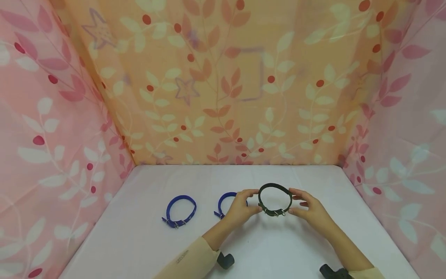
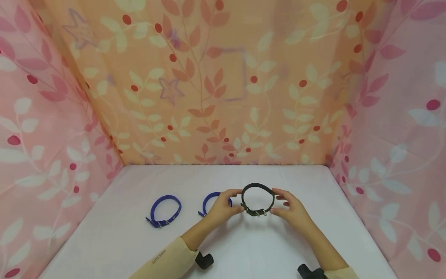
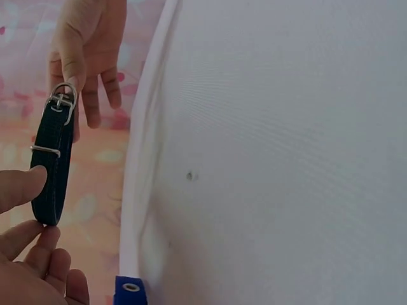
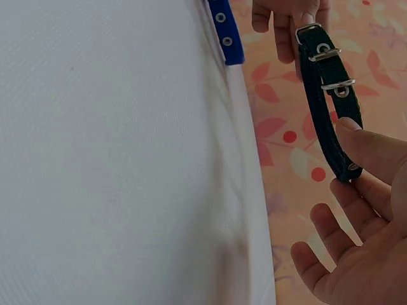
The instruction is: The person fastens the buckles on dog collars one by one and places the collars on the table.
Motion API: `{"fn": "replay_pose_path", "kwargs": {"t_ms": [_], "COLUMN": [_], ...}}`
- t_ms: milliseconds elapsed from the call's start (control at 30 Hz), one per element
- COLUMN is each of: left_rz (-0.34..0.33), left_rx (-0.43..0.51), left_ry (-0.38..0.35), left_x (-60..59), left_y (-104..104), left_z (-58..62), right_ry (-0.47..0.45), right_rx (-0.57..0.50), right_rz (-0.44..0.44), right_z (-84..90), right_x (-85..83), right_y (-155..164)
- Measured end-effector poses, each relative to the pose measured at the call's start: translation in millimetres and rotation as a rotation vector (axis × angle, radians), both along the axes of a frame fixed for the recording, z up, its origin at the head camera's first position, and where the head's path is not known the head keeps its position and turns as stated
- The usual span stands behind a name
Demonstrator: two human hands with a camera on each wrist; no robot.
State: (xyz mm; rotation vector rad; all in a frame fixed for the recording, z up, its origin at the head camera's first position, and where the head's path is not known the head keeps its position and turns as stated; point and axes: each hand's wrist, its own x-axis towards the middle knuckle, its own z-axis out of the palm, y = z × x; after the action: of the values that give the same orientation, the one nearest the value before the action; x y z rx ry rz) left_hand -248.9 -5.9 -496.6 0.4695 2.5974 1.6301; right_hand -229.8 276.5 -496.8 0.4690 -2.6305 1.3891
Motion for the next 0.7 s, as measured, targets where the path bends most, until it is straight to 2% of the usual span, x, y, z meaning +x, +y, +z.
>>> {"fn": "replay_pose_path", "kwargs": {"t_ms": [100,300,467,700], "left_rz": [0.000,-0.007,-0.021,-0.028], "left_rx": [-0.012,-0.049,-0.050,-0.141], "left_ry": [0.001,0.002,-0.022,0.035], "left_x": [-4.6,-14.6,-22.0,-27.4], "left_y": [4,12,18,22], "left_z": [-4.0,-15.7,-17.1,-21.1], "right_ry": [0.008,-0.033,-0.040,-0.056], "right_rx": [0.020,0.039,0.062,0.062], "right_rz": [0.015,0.014,0.006,-0.002], "right_z": [-1.7,-10.7,-17.8,-24.4], "right_x": [-4.2,-13.1,-19.2,-23.0], "right_y": [2,8,11,12]}}
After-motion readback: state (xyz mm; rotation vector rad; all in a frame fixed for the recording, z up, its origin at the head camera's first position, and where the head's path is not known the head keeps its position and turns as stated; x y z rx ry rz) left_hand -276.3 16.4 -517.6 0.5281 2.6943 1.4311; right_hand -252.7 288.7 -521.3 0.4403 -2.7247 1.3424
